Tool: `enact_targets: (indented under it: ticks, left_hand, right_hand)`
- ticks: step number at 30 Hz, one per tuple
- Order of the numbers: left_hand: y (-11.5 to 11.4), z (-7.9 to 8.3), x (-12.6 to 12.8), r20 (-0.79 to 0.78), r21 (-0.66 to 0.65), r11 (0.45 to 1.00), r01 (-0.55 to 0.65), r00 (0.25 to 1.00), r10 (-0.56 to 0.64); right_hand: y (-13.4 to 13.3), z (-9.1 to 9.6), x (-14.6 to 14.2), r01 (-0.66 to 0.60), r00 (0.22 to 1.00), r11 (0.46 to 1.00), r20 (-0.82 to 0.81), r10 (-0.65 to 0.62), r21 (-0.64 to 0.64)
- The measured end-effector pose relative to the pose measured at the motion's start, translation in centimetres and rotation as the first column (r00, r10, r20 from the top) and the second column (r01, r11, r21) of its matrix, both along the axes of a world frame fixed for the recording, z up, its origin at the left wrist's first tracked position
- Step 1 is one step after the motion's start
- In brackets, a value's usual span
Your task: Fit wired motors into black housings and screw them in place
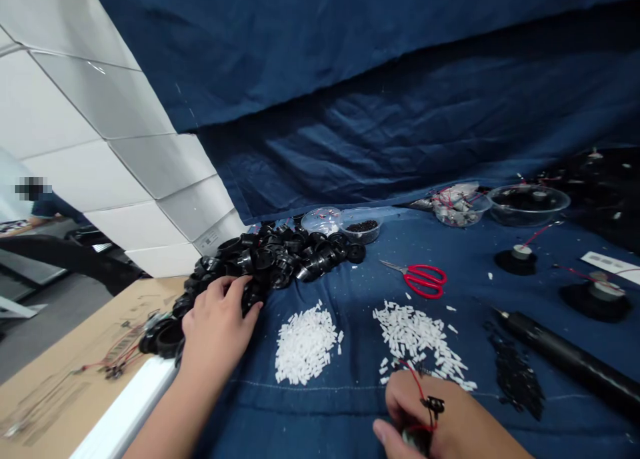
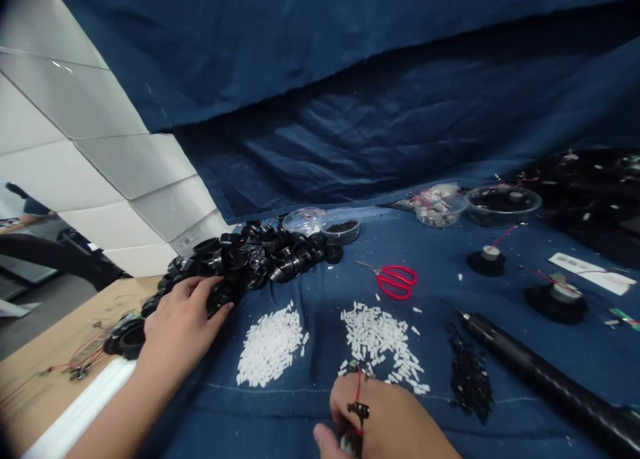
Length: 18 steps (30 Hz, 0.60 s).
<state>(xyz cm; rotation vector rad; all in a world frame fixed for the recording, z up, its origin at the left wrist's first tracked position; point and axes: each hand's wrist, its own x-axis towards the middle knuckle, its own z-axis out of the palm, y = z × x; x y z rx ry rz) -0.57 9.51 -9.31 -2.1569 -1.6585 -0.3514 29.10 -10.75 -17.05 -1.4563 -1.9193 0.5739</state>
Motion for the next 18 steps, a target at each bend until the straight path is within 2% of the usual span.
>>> enact_targets:
  ticks: [6,11,16,18]
  left_hand:
    - [0.1,0.4,0.0,0.017,0.006,1.0,-0.017,1.0,0.017]
    - [0.1,0.8,0.0,0.037,0.029,0.997,0.068,0.997,-0.07]
    - [-1.5,1.6,0.9,0.126,0.202,0.971,0.126,0.98,-0.154]
    - [-3.4,1.6,2.2,0.156,0.289,0.933,0.215,0.951,-0.268]
  right_hand:
    - [0.1,-0.1,0.0,0.008,1.0,0.997,0.029,-0.01,0.074]
    - [0.0,0.3,0.1,0.009,1.0,0.998,0.01,-0.009,0.066]
    - [0.2,1.1,-0.2,0.05,0.99,0.996,-0.135,-0.039,0.079]
    - [0.3,1.6,-0.3,0.092,0.97,0.994,-0.229,-0.077,0.054]
